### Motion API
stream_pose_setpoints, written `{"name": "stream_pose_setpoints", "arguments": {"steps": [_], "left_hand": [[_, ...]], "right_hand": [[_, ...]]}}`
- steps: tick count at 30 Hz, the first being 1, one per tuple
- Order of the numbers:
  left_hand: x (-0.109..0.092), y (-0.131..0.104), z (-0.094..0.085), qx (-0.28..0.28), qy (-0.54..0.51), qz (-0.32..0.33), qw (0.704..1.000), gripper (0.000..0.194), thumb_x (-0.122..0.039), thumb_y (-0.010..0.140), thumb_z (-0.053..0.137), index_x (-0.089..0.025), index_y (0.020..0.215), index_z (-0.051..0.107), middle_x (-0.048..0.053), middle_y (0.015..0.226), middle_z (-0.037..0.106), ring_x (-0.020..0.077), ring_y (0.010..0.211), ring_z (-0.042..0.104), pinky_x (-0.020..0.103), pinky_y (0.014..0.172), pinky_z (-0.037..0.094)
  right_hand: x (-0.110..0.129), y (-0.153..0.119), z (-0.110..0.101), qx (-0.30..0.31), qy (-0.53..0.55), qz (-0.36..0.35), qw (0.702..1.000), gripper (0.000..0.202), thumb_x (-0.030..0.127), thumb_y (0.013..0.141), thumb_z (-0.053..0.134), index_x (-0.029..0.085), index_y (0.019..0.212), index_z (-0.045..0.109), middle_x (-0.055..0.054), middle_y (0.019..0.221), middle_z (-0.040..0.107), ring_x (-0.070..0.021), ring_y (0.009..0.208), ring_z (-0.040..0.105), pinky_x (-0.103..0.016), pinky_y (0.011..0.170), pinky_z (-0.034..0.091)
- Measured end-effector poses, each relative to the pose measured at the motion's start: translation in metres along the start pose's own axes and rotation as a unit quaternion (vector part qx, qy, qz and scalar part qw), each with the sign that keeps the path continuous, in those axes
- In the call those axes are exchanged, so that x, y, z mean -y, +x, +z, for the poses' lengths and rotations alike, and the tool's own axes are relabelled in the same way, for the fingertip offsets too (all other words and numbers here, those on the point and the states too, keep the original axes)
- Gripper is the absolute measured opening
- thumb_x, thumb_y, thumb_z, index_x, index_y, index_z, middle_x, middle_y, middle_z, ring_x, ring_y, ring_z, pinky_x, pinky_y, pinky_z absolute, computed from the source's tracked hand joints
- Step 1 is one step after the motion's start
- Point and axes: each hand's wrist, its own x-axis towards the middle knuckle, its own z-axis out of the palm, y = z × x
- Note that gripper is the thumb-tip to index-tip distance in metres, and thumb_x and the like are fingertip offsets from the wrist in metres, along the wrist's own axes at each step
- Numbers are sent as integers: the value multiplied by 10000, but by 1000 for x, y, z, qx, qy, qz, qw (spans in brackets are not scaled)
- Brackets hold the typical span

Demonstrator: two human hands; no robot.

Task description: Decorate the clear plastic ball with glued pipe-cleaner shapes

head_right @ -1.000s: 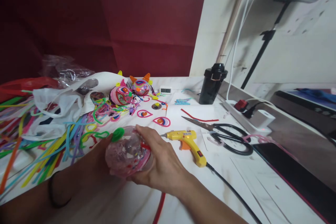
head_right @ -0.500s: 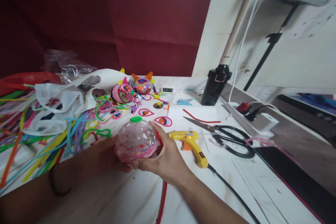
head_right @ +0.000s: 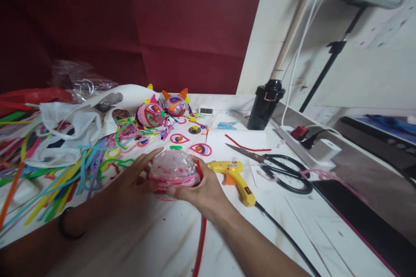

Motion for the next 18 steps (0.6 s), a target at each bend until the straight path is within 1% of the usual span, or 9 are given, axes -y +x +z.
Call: {"name": "stream_pose_setpoints", "arguments": {"steps": [1, 3, 5, 7, 9, 10, 13, 15, 18], "left_hand": [[-1, 0, 0, -2, 38, 27, 999, 645, -392, 862, 666, -325, 1451, 413, 104, 1310, 567, 267, 1102, 617, 345, 857, 564], [-4, -1, 1, 12, 91, 89, 992, 584, -376, 930, 569, -361, 1474, 357, 86, 1489, 403, 306, 1342, 423, 428, 1064, 435], [-6, 0, 2, 39, 110, 147, 982, 620, -397, 942, 543, -377, 1503, 280, 70, 1575, 277, 335, 1431, 281, 483, 1145, 320], [-5, 1, 3, 60, 116, 196, 972, 783, -488, 874, 617, -377, 1525, 197, 90, 1590, 239, 375, 1430, 270, 519, 1143, 311], [-3, 3, 4, 50, 128, 230, 963, 934, -529, 788, 702, -370, 1532, 161, 117, 1573, 259, 404, 1408, 298, 546, 1128, 320], [-2, 4, 5, 40, 136, 239, 961, 953, -511, 776, 724, -370, 1530, 159, 123, 1560, 277, 405, 1398, 313, 551, 1124, 323], [-1, 6, 7, 25, 150, 239, 959, 892, -411, 820, 713, -365, 1525, 168, 125, 1533, 312, 383, 1381, 349, 536, 1115, 345], [-2, 6, 8, 22, 154, 235, 959, 851, -402, 848, 682, -358, 1524, 167, 127, 1522, 322, 373, 1379, 352, 532, 1117, 343], [-1, 5, 9, 28, 155, 231, 960, 868, -488, 844, 657, -341, 1529, 146, 137, 1533, 295, 383, 1391, 327, 538, 1127, 324]], "right_hand": [[0, 0, 0, -1, -2, 2, 1000, 741, 359, 551, 887, 201, 1202, 570, -64, 1121, 713, -278, 1042, 656, -406, 933, 519], [-1, 0, 1, -7, -10, -1, 1000, 748, 378, 551, 887, 201, 1203, 567, -64, 1107, 712, -278, 1035, 655, -412, 927, 520], [-2, 0, 1, -7, -22, -7, 1000, 740, 402, 561, 881, 202, 1201, 569, -62, 1073, 716, -276, 1012, 659, -412, 908, 528], [-2, -1, 0, -3, -36, -11, 999, 732, 415, 575, 876, 202, 1205, 571, -61, 1047, 720, -270, 979, 666, -402, 878, 537], [-4, -2, -2, 4, -59, -11, 998, 758, 414, 591, 871, 200, 1245, 555, -65, 1064, 717, -266, 980, 665, -400, 872, 538], [-6, -2, -4, 4, -76, -12, 997, 803, 406, 592, 874, 198, 1287, 532, -71, 1096, 709, -269, 1007, 657, -405, 885, 533], [-11, -5, -9, -13, -147, -21, 989, 1031, 360, 557, 900, 206, 1440, 392, -100, 1248, 647, -294, 1145, 599, -443, 968, 489], [-15, -6, -11, -25, -195, -37, 980, 1148, 326, 530, 914, 220, 1496, 302, -120, 1323, 600, -310, 1203, 562, -464, 1000, 463], [-15, -7, -11, -22, -243, -62, 968, 1154, 300, 566, 894, 232, 1521, 250, -131, 1352, 580, -313, 1206, 565, -475, 1005, 456]]}}
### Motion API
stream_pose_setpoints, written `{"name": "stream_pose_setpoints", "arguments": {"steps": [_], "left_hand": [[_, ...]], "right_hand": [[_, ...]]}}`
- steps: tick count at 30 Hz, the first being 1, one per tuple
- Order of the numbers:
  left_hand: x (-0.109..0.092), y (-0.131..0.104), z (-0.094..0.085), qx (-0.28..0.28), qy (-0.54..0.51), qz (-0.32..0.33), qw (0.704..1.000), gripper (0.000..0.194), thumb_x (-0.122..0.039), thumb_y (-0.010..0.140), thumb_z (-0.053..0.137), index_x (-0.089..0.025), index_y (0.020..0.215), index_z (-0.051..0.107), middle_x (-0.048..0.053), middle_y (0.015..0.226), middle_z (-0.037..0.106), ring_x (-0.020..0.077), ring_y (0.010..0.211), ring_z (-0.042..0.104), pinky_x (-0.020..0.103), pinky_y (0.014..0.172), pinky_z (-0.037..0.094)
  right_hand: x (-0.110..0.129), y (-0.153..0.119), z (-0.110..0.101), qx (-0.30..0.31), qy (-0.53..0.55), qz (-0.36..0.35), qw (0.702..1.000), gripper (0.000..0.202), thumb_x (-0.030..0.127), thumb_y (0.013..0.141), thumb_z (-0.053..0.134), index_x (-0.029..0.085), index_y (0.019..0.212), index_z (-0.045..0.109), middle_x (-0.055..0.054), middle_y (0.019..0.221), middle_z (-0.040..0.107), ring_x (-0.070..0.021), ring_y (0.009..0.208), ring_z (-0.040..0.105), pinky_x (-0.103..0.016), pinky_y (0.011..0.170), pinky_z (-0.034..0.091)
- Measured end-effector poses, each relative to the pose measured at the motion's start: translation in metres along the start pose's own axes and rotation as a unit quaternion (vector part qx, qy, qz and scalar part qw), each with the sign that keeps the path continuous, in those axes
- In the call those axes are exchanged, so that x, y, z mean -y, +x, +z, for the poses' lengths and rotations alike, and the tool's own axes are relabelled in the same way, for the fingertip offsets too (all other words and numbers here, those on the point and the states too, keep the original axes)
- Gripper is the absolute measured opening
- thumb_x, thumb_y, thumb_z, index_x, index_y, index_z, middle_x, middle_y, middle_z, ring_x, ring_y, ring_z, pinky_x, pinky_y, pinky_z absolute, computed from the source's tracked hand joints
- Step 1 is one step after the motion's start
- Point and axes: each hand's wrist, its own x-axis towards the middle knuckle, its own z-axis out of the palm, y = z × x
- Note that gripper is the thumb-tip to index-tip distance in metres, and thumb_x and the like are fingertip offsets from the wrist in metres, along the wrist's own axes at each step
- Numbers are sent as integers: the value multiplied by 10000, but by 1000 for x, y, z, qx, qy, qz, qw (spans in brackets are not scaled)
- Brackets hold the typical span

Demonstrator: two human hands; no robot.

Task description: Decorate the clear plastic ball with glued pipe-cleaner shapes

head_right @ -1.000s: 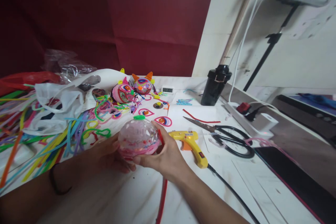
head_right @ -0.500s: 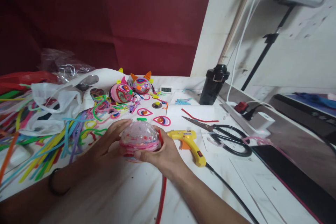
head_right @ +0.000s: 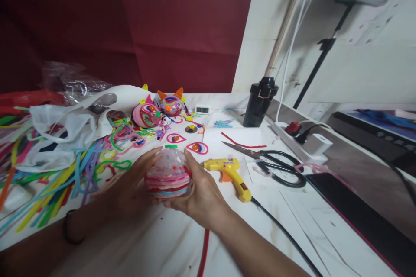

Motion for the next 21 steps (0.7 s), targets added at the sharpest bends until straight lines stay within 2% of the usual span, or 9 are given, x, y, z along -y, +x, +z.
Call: {"name": "stream_pose_setpoints", "arguments": {"steps": [3, 5, 13, 17, 21], "left_hand": [[3, -3, 4, -1, -6, -8, 1000, 980, -613, 769, 666, -334, 1535, 121, 146, 1556, 248, 409, 1404, 289, 554, 1137, 298], [6, -6, 8, -5, -5, -15, 1000, 1030, -631, 740, 682, -337, 1537, 99, 145, 1561, 235, 413, 1416, 262, 559, 1145, 277], [9, -8, 21, -29, 25, -36, 999, 1001, -536, 763, 727, -333, 1527, 113, 138, 1562, 231, 392, 1416, 275, 535, 1145, 298], [6, -5, 22, -45, 45, -46, 997, 934, -514, 790, 709, -319, 1516, 153, 137, 1526, 289, 382, 1384, 340, 537, 1125, 342], [6, -5, 24, -42, 36, -46, 997, 921, -420, 805, 721, -317, 1517, 146, 132, 1552, 250, 390, 1404, 306, 549, 1130, 334]], "right_hand": [[4, 0, 0, 1, -40, -7, 999, 1097, 300, 613, 862, 230, 1523, 252, -136, 1339, 588, -316, 1171, 590, -482, 975, 475], [7, 0, 0, -1, -61, -8, 998, 1086, 309, 624, 850, 225, 1525, 249, -144, 1324, 596, -326, 1158, 596, -483, 947, 490], [7, -2, -2, 22, -129, 4, 991, 1141, 353, 664, 822, 171, 1550, 128, -193, 1311, 598, -366, 1186, 577, -501, 914, 496], [8, -2, -2, 12, -122, -4, 992, 1137, 319, 642, 841, 160, 1542, 163, -190, 1327, 590, -345, 1171, 595, -468, 923, 501], [9, -3, -1, 15, -117, -4, 993, 1097, 279, 647, 825, 165, 1535, 191, -179, 1294, 614, -347, 1171, 593, -476, 916, 503]]}}
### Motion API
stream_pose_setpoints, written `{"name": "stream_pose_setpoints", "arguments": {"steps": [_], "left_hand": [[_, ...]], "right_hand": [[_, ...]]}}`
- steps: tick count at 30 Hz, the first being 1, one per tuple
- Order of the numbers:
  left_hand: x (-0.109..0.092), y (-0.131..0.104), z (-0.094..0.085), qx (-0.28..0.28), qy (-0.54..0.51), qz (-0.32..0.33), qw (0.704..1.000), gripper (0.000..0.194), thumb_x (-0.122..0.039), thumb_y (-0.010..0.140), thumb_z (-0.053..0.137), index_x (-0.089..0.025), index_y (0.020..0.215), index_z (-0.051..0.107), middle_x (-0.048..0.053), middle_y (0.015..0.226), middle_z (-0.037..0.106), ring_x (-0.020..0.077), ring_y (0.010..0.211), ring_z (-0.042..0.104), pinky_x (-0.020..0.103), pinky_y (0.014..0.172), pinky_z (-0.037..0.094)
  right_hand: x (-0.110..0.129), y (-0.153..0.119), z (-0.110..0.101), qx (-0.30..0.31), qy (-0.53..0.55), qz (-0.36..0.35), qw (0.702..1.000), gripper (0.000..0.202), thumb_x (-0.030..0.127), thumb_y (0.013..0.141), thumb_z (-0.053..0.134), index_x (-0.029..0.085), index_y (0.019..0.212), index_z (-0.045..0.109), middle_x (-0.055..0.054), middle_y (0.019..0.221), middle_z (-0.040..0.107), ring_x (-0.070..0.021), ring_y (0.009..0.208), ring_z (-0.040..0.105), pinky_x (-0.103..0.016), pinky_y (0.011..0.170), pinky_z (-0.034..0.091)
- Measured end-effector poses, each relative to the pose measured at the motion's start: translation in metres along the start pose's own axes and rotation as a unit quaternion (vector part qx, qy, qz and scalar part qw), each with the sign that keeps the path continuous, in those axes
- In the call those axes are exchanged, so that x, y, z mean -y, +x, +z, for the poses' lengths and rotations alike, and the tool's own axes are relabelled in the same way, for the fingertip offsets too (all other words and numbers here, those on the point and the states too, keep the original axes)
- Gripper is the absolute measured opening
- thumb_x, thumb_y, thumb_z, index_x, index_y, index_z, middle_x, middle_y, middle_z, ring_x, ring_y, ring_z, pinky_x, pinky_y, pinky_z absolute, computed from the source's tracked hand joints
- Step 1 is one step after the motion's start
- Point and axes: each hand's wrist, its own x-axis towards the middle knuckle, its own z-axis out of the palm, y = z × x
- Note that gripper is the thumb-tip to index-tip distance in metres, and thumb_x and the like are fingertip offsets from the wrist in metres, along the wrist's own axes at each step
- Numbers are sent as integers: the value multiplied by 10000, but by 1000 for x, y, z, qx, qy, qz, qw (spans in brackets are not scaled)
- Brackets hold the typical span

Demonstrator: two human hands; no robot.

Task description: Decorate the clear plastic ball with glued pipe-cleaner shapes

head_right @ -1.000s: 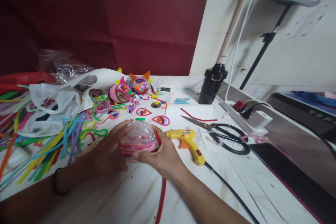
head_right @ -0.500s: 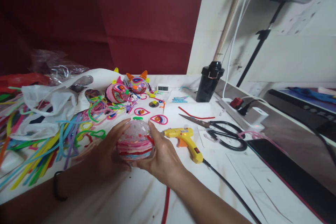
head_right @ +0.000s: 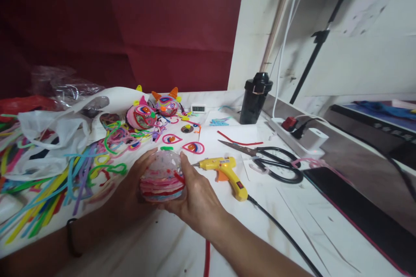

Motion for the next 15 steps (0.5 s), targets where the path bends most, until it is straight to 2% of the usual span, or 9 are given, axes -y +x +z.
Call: {"name": "stream_pose_setpoints", "arguments": {"steps": [5, 8, 11, 15], "left_hand": [[0, 1, 0, -2, -13, 1, 1000, 952, -397, 776, 752, -312, 1518, 161, 119, 1559, 244, 398, 1407, 294, 544, 1139, 324], [-1, 2, -1, 0, -2, 1, 1000, 949, -389, 762, 766, -320, 1506, 180, 126, 1533, 283, 390, 1395, 320, 550, 1127, 338], [-2, 1, -3, -2, 15, -5, 1000, 953, -379, 756, 768, -324, 1502, 178, 127, 1518, 303, 386, 1389, 327, 557, 1129, 327], [-7, 0, -5, 1, 11, -60, 998, 1058, -381, 697, 816, -283, 1513, 151, 158, 1491, 343, 390, 1340, 397, 555, 1094, 375]], "right_hand": [[4, 0, -2, 9, 20, 38, 999, 1160, 291, 608, 844, 149, 1541, 170, -152, 1217, 660, -342, 1123, 613, -479, 914, 498], [6, 0, -4, 6, 59, 96, 994, 1211, 412, 564, 870, 174, 1540, 193, -130, 1235, 646, -320, 1098, 616, -448, 903, 503], [8, 0, -6, -12, 60, 123, 991, 1091, 525, 624, 813, 204, 1519, 278, -111, 1178, 656, -297, 1032, 623, -421, 840, 511], [11, 0, -9, -38, 38, 115, 992, 960, 548, 670, 767, 201, 1475, 376, -107, 1102, 652, -270, 925, 612, -387, 756, 493]]}}
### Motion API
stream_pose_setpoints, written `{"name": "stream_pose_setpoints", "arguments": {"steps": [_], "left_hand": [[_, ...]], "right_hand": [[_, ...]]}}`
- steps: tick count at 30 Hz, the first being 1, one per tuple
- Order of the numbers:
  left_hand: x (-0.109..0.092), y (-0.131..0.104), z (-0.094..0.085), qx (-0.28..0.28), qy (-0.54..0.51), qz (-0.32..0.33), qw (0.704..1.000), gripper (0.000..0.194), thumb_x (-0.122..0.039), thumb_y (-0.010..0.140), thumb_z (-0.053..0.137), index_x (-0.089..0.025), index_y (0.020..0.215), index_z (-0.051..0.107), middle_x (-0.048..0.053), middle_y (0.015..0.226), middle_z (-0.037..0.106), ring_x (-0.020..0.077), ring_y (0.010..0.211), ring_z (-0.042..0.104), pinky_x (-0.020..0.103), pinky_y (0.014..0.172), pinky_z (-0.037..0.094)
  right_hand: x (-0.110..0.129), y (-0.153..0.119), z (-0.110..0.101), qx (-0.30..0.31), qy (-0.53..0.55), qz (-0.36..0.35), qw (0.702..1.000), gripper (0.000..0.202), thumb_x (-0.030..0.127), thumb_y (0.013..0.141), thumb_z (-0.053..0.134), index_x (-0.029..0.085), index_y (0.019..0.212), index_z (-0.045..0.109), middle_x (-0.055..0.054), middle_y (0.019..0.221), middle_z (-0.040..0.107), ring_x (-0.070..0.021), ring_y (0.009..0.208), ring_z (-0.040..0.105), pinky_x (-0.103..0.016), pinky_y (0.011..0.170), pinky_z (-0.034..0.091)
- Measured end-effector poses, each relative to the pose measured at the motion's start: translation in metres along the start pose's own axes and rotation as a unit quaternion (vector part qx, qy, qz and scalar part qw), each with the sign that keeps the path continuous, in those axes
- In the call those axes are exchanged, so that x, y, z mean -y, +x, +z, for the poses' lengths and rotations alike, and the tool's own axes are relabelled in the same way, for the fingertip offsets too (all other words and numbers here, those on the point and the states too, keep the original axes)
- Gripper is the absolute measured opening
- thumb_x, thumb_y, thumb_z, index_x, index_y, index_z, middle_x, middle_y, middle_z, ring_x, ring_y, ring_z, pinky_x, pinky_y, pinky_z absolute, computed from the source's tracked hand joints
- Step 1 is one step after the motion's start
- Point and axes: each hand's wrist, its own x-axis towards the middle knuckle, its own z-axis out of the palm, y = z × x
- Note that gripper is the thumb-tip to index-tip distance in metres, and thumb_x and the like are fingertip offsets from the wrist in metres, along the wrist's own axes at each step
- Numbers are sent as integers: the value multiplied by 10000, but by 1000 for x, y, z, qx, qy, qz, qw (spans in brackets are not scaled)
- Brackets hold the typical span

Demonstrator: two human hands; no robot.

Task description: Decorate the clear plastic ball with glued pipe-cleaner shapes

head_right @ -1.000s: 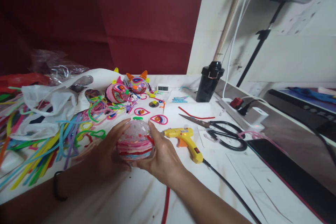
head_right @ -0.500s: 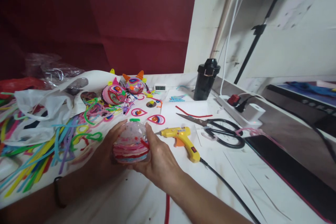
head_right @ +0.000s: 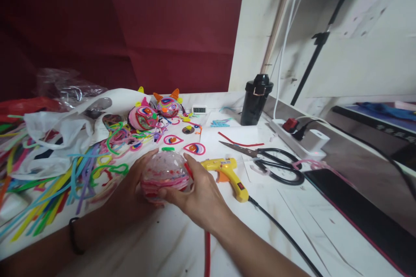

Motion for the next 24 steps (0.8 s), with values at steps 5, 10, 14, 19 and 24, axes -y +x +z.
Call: {"name": "stream_pose_setpoints", "arguments": {"steps": [5, 10, 14, 19, 24], "left_hand": [[-7, 0, -2, -10, -18, -33, 999, 1049, -331, 701, 810, -253, 1509, 144, 172, 1442, 415, 375, 1306, 445, 555, 1075, 392], [-6, 1, 0, -38, 30, 33, 998, 977, -391, 725, 785, -263, 1495, 197, 150, 1460, 365, 353, 1342, 382, 520, 1110, 352], [-6, 1, 0, -23, 62, 62, 996, 956, -427, 763, 759, -279, 1508, 180, 144, 1455, 342, 332, 1343, 364, 494, 1123, 333], [-4, 2, -4, -15, -2, 65, 998, 992, -693, 767, 612, -291, 1527, 118, 153, 1489, 313, 359, 1365, 339, 535, 1129, 314], [3, 1, -5, 17, -97, -19, 995, 1134, -668, 646, 743, -312, 1533, 133, 161, 1562, 269, 406, 1379, 353, 582, 1112, 335]], "right_hand": [[3, -2, -4, -4, 17, 3, 1000, 831, 534, 694, 738, 210, 1411, 468, -103, 1186, 614, -247, 894, 589, -376, 753, 471], [3, -3, -3, -19, 11, -12, 1000, 745, 482, 720, 708, 234, 1390, 493, -80, 1187, 626, -235, 860, 602, -379, 761, 482], [4, -3, 0, -37, -1, -53, 998, 790, 501, 687, 728, 204, 1381, 494, -102, 1332, 546, -301, 1122, 540, -411, 882, 465], [3, 0, -3, -33, -10, -38, 999, 748, 530, 712, 703, 236, 1372, 510, -94, 1304, 568, -302, 1077, 563, -424, 856, 478], [-2, 1, -7, -30, -18, -40, 999, 712, 519, 751, 677, 216, 1375, 516, -94, 1081, 654, -275, 901, 609, -397, 755, 488]]}}
